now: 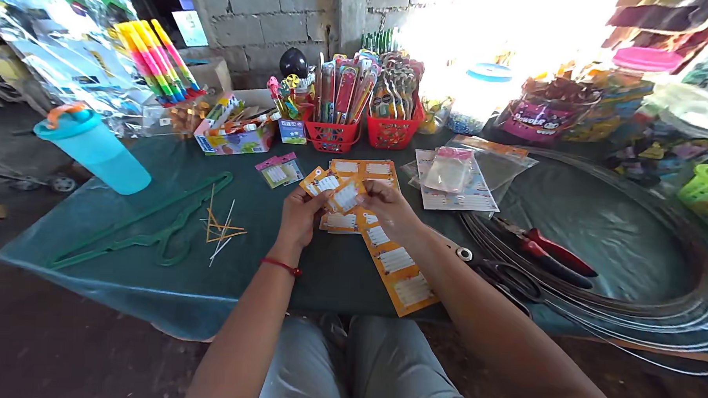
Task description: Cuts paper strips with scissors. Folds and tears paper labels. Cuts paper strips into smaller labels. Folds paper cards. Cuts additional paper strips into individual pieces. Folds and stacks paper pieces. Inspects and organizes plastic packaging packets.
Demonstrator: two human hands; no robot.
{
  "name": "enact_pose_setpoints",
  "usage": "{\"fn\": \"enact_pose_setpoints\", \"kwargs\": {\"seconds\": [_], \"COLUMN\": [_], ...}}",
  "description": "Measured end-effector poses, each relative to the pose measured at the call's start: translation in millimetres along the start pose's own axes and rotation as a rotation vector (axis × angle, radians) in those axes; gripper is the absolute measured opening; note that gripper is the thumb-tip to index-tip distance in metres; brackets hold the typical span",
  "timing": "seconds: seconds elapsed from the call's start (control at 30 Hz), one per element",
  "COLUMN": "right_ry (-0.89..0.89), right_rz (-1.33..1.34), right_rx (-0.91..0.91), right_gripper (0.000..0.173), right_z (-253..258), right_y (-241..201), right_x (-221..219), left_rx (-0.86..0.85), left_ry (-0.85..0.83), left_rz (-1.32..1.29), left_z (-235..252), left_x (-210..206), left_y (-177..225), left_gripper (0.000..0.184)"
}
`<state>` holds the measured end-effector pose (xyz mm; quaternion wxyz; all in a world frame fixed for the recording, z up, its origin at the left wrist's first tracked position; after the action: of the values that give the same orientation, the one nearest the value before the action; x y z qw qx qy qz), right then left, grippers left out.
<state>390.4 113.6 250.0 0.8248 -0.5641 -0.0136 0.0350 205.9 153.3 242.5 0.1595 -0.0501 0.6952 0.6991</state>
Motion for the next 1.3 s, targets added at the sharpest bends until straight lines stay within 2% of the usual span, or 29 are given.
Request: {"fn": "enact_pose_setpoints", "kwargs": {"seconds": [0.07,0.13,0.3,0.6,0.73,0.77,0.83,0.9,1.1,1.2,1.3], "right_ry": [-0.058,-0.026,0.073,0.142,0.273,0.293,0.267,0.206,0.072,0.126,0.251], "right_rz": [-0.131,-0.185,-0.222,-0.268,-0.094,0.000,0.175,0.226,-0.021,-0.042,0.074], "right_rx": [-0.006,-0.029,-0.066,-0.026,0.088,0.113,0.114,0.055,-0.131,-0.161,-0.142], "right_gripper": [0.013,0.008,0.006,0.007,0.006,0.010,0.033,0.045,0.020,0.009,0.011], "right_z": [-0.5,-0.6,0.3,1.6,1.7,1.9,2.7,3.6,3.3,3.0,3.7], "right_y": [1.6,1.1,-3.6,-2.9,-2.1,-2.3,-4.4,-4.7,9.6,8.7,2.4], "right_x": [-2.8,-5.3,-0.8,4.5,12.0,12.6,12.4,9.8,1.3,2.7,6.7], "left_rx": [-0.011,-0.002,0.018,0.013,0.014,0.021,0.029,0.031,0.014,0.024,0.019], "left_ry": [-0.006,-0.012,-0.046,-0.035,0.021,0.041,0.062,0.065,-0.021,-0.041,-0.012], "left_rz": [0.033,0.043,0.004,-0.010,-0.020,-0.022,-0.035,-0.047,-0.008,-0.001,-0.007], "left_z": [-0.6,-0.4,-1.0,-2.2,0.5,0.9,1.5,1.5,-1.1,-3.5,-1.1], "left_x": [-1.1,-1.6,-2.0,-1.3,1.6,2.1,2.6,2.0,-1.3,-3.6,-0.8], "left_y": [-0.5,-1.5,-1.2,1.4,0.3,0.2,0.1,0.6,-0.2,1.2,-0.9], "left_gripper": [0.018,0.022,0.022,0.018,0.016,0.016,0.018,0.019,0.023,0.018,0.013]}}
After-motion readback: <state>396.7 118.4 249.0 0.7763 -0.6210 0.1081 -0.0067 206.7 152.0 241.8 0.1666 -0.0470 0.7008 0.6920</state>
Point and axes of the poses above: each hand's wrist, its own z-axis towards the middle knuckle, its own x-axis out of the back of the hand, y = z × x, the point moved 2 cm from there along z, towards the middle knuckle, and after that the axes turned 4 degrees about x, right-handed, at the moved point
